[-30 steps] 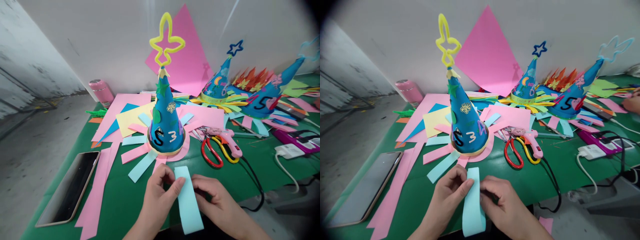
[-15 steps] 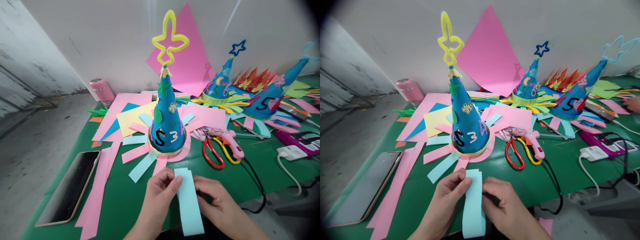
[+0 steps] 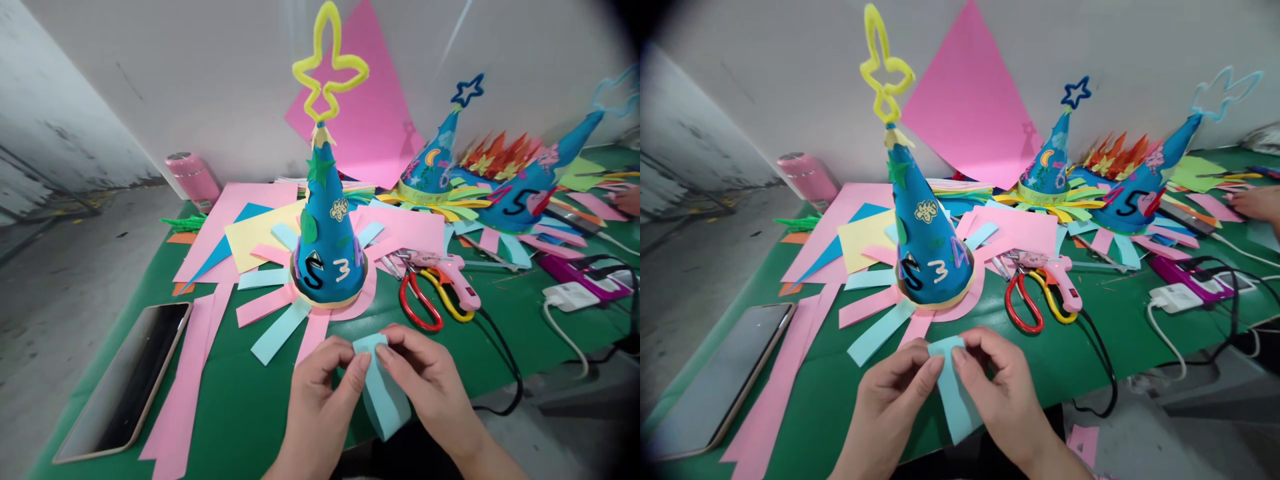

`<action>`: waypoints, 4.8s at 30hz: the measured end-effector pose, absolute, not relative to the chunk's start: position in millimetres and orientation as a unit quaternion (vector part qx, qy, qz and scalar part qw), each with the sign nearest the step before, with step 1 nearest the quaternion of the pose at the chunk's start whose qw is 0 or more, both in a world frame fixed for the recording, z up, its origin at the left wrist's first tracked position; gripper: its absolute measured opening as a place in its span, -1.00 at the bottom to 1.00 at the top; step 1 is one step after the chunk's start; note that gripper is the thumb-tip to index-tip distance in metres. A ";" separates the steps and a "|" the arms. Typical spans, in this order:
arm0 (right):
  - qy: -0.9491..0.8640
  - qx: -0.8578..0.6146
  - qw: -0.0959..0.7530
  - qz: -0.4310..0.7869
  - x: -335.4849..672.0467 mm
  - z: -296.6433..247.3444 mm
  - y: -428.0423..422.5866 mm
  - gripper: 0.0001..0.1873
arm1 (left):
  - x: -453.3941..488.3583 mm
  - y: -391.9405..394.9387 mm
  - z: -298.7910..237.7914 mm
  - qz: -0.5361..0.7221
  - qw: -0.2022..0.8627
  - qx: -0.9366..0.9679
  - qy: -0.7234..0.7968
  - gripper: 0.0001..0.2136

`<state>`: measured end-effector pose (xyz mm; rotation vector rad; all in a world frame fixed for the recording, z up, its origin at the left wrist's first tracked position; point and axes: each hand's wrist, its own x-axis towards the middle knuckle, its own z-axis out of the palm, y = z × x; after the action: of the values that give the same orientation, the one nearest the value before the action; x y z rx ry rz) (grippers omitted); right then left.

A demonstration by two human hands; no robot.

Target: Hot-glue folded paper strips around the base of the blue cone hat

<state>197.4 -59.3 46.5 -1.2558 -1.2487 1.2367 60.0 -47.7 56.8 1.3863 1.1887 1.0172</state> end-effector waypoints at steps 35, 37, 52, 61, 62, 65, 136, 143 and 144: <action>-0.502 -0.544 0.486 0.465 190.5 43.3 -60.1 -0.80 | 67.0 -52.2 54.0 0.383 0.581 0.508 0.507 -0.75; -0.503 -0.543 0.486 0.464 190.5 43.2 -60.1 -0.80 | 67.0 -51.9 53.1 0.377 0.581 0.510 0.510 -0.73; -0.500 -0.538 0.478 0.482 192.2 45.5 -59.2 -0.81 | 67.3 -50.0 52.4 0.378 0.579 0.497 0.523 -0.67; -0.472 -0.536 0.505 0.486 190.0 37.3 -58.8 -0.79 | 72.2 -51.4 53.9 0.411 0.624 0.436 0.501 -0.83; -0.468 -0.535 0.511 0.483 189.2 36.1 -58.9 -0.80 | 73.4 -51.5 53.1 0.416 0.629 0.425 0.500 -0.84; -0.458 -0.531 0.525 0.482 187.5 35.6 -58.3 -0.81 | 75.0 -50.6 49.3 0.424 0.627 0.415 0.504 -0.81; -0.563 -0.512 0.477 0.439 200.8 51.3 -54.3 -0.82 | 62.3 -57.5 49.4 0.406 0.588 0.462 0.525 -0.72; -0.601 -0.558 0.460 0.341 212.1 35.8 -61.5 -0.75 | 64.1 -55.0 33.0 0.411 0.595 0.444 0.530 -0.69; -0.608 -0.569 0.454 0.316 217.8 33.9 -61.3 -0.74 | 63.8 -55.9 34.3 0.414 0.588 0.448 0.531 -0.70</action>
<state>217.8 -61.3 33.9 -1.4052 -1.5002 0.7797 63.8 -55.9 34.3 1.0434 1.2372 0.9641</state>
